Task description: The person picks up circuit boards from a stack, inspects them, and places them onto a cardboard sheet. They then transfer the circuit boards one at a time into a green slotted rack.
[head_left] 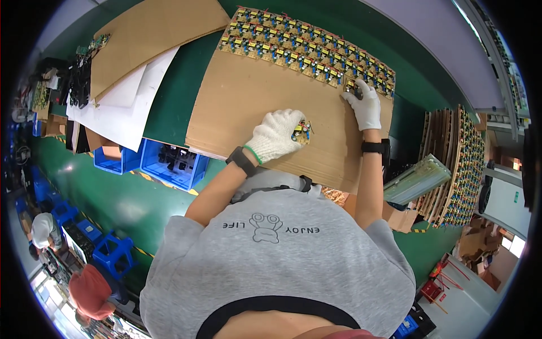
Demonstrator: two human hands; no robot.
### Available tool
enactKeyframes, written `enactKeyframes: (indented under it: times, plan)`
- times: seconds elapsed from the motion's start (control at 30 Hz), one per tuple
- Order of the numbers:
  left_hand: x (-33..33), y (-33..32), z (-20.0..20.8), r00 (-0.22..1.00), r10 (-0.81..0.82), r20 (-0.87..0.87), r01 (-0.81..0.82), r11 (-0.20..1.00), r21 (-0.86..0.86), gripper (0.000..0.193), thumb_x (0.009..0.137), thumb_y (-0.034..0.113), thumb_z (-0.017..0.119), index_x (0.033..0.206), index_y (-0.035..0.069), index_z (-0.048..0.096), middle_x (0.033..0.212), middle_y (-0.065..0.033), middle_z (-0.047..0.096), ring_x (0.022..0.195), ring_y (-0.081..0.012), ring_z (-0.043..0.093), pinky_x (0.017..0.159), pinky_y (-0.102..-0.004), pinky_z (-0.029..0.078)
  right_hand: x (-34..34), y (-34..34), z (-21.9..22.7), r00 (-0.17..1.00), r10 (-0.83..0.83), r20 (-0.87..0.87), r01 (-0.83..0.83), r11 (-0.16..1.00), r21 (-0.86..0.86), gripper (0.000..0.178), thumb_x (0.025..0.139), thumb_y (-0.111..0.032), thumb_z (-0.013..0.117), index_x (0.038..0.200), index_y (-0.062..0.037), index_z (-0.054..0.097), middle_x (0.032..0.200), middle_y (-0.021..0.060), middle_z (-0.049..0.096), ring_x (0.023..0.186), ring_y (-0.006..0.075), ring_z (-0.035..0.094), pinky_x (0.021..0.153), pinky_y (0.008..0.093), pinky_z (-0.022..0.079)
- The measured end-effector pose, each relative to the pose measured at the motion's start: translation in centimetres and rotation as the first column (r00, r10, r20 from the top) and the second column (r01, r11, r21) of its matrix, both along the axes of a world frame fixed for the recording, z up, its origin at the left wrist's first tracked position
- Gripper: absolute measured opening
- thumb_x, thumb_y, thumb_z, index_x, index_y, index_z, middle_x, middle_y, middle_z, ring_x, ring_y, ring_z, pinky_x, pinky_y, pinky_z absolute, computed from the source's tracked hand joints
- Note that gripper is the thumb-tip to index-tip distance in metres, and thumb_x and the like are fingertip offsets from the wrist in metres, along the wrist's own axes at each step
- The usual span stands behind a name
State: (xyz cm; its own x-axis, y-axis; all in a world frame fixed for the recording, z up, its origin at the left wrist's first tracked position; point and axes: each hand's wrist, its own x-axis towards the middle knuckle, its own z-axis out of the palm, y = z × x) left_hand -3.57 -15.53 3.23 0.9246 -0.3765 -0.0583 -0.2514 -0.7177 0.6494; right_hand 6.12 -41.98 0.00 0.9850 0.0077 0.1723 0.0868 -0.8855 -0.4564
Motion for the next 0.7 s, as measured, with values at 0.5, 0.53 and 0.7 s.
enactKeyframes:
  times: [0.5, 0.53, 0.7]
  plan:
    - [0.2, -0.2, 0.4, 0.997, 0.0, -0.071, 0.003, 0.999, 0.035, 0.047, 0.067, 0.026, 0.074, 0.107, 0.008, 0.059, 0.103, -0.0136, 0.063, 0.098, -0.0318, 0.062, 0.087, -0.0403, 0.051, 0.7, 1.6, 0.0, 0.998, 0.008, 0.056, -0.007, 1.0, -0.015, 0.054, 0.07, -0.034, 0.082, 0.113, -0.0064, 0.065, 0.091, 0.0142, 0.064, 0.083, 0.0275, 0.062, 0.075, 0.0378, 0.051]
    - [0.1, -0.1, 0.5, 0.998, 0.003, -0.07, 0.0, 0.999, 0.037, 0.047, 0.067, 0.026, 0.074, 0.107, 0.008, 0.059, 0.103, -0.0136, 0.063, 0.098, -0.0318, 0.062, 0.087, -0.0403, 0.051, 0.5, 1.8, 0.5, 0.998, 0.017, 0.053, -0.015, 0.999, -0.042, 0.051, 0.072, -0.033, 0.08, 0.113, -0.0069, 0.065, 0.093, 0.0142, 0.064, 0.082, 0.0283, 0.062, 0.075, 0.0381, 0.051]
    - [-0.2, -0.5, 0.3, 0.989, 0.118, 0.085, -0.121, 0.992, 0.03, 0.078, 0.068, 0.021, 0.071, 0.136, 0.004, 0.038, 0.107, -0.0207, 0.058, 0.094, -0.0348, 0.059, 0.083, -0.0434, 0.049, -2.3, 3.3, 0.5, 0.956, -0.028, 0.292, 0.027, 1.0, 0.007, 0.037, 0.088, -0.037, 0.066, 0.106, -0.0048, 0.067, 0.084, 0.01, 0.066, 0.071, 0.0234, 0.062, 0.066, 0.0347, 0.051]
